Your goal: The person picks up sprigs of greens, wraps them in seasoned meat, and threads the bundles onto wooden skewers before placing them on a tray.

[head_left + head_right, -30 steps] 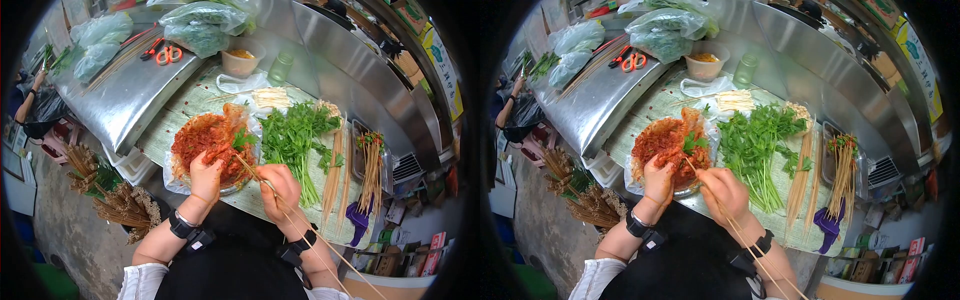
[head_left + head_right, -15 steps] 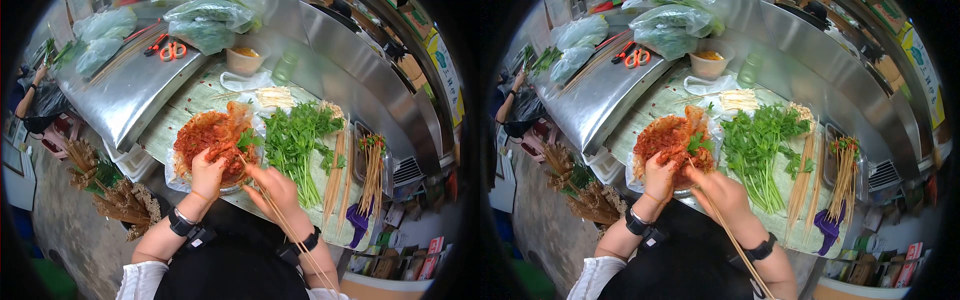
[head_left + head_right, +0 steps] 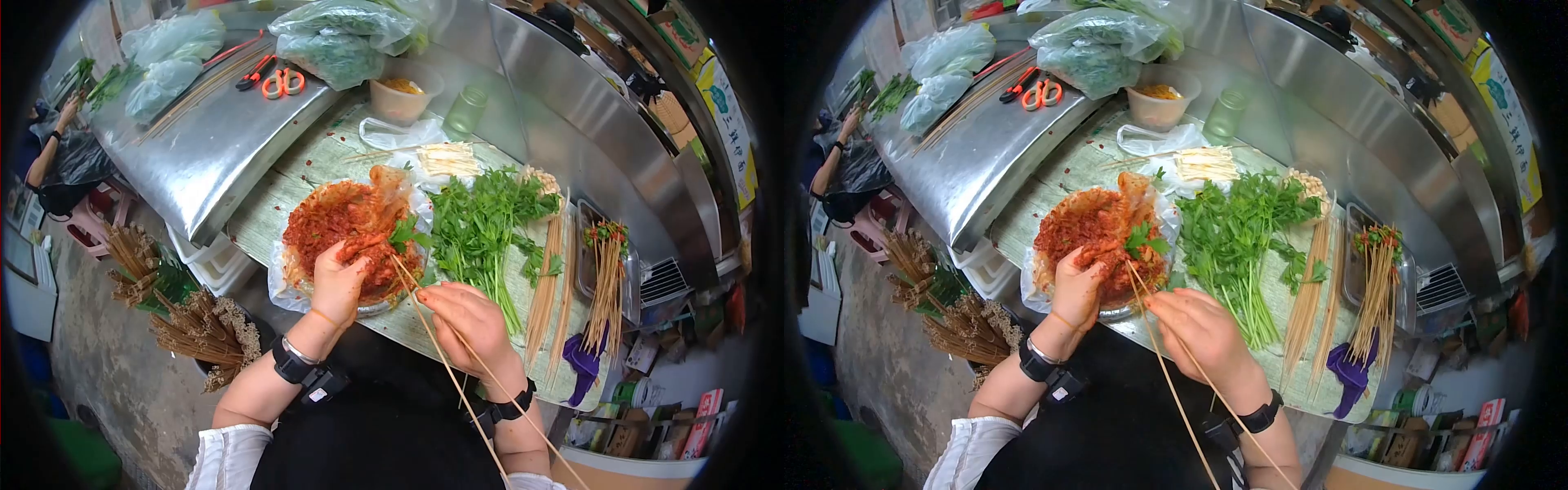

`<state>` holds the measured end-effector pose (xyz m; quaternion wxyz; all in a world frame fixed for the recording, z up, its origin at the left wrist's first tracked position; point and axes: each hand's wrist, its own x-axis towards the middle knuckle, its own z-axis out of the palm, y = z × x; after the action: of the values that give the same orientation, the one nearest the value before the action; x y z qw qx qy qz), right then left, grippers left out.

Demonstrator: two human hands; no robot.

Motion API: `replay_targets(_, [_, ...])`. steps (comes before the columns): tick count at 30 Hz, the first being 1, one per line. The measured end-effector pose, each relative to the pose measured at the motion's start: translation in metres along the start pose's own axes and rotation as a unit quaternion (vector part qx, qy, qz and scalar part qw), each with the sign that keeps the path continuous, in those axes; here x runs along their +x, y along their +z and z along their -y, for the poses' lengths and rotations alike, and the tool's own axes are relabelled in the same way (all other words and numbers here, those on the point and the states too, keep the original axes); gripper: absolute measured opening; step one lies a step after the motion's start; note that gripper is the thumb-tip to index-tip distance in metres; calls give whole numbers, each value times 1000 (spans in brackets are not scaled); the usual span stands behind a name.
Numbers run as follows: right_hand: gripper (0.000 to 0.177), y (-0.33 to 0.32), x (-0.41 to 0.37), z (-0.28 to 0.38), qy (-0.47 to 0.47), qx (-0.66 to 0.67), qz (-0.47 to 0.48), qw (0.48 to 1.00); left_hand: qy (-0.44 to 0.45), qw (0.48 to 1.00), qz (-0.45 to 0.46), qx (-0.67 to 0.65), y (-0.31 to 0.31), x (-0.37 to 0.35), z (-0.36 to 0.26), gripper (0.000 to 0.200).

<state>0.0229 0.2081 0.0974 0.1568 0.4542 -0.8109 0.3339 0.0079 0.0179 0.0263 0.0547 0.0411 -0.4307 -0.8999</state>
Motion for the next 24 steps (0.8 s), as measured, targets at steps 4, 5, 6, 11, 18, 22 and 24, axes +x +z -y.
replay_targets(4, [31, -3, 4, 6, 21, 9, 8, 1000, 11, 1000, 0, 4, -1, 0, 1, 26])
replay_targets(5, [30, -1, 4, 5, 19, 2, 0, 1000, 15, 1000, 1, 3, -1, 0, 1, 26])
replay_targets(6, [30, 3, 3, 4, 19, 2, 0, 1000, 15, 1000, 0, 3, -2, 1, 2, 26])
replay_targets(11, [28, 18, 3, 2, -20, -34, -34, 999, 18, 1000, -13, -8, -2, 2, 2, 24])
replay_targets(18, [27, 35, 10, -8, -5, -73, -66, 995, 29, 997, 7, 64, -2, 1, 11, 25])
replay_targets(22, [28, 17, 6, 11, 44, 26, -49, 997, 54, 997, -31, 36, -6, 10, 12, 31])
replay_targets(24, [26, 4, -8, 14, 59, 86, -36, 994, 65, 997, -47, 16, -6, 13, 11, 37])
